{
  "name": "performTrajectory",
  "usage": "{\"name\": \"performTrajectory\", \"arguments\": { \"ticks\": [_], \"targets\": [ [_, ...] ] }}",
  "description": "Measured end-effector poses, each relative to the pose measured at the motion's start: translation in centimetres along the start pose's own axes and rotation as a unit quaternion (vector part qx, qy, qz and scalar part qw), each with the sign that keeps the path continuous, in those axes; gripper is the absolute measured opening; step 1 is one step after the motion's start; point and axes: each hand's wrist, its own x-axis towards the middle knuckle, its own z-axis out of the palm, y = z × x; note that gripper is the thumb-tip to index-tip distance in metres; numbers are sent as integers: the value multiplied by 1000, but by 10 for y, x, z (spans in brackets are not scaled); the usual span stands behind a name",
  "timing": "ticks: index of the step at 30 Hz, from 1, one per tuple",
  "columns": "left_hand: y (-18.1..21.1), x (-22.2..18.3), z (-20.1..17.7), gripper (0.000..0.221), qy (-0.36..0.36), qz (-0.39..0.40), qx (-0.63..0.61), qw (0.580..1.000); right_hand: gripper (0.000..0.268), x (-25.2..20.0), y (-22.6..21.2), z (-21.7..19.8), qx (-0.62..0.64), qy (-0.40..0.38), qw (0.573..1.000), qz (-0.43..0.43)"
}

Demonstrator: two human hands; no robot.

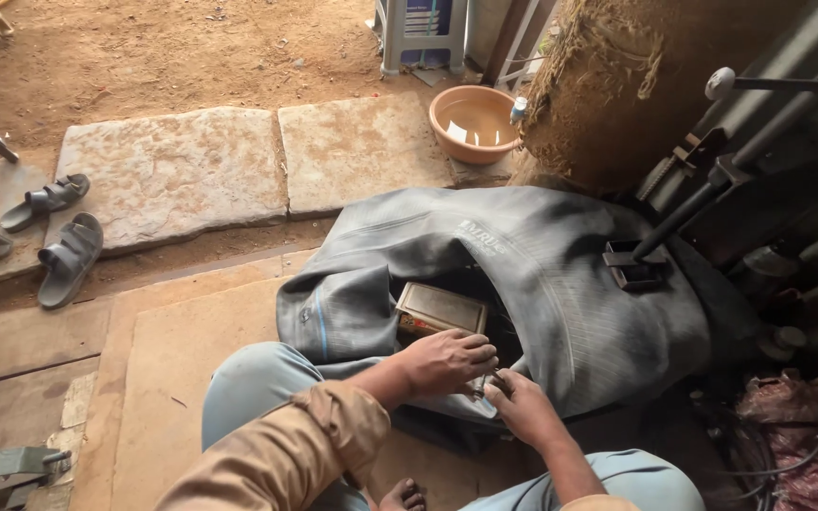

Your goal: Repairing a puncture or valve stem on a large tire inner tube using a small metal repair kit box and tools.

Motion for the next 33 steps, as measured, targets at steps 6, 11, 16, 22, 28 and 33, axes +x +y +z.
{"name": "performTrajectory", "arguments": {
  "ticks": [6,11,16,22,28,33],
  "targets": [
    [-10,19,-16,75,-48,102,3,994,59,1,-11,-8,28,-26,998,40],
    [-13,39,6,47,-9,94,-47,994,32,4,2,-10,-48,74,995,-47],
    [16,54,9,39,-20,-95,-99,990,28,1,-4,-16,-16,67,997,-44],
    [28,42,21,68,-98,-559,-337,751,31,-11,-31,-10,-52,35,994,-89],
    [8,13,19,63,-89,-525,-295,794,35,-10,-32,-7,-82,31,992,-90],
    [9,4,-21,51,16,-203,27,979,37,-9,-35,-5,-88,32,992,-87]
  ]
}}
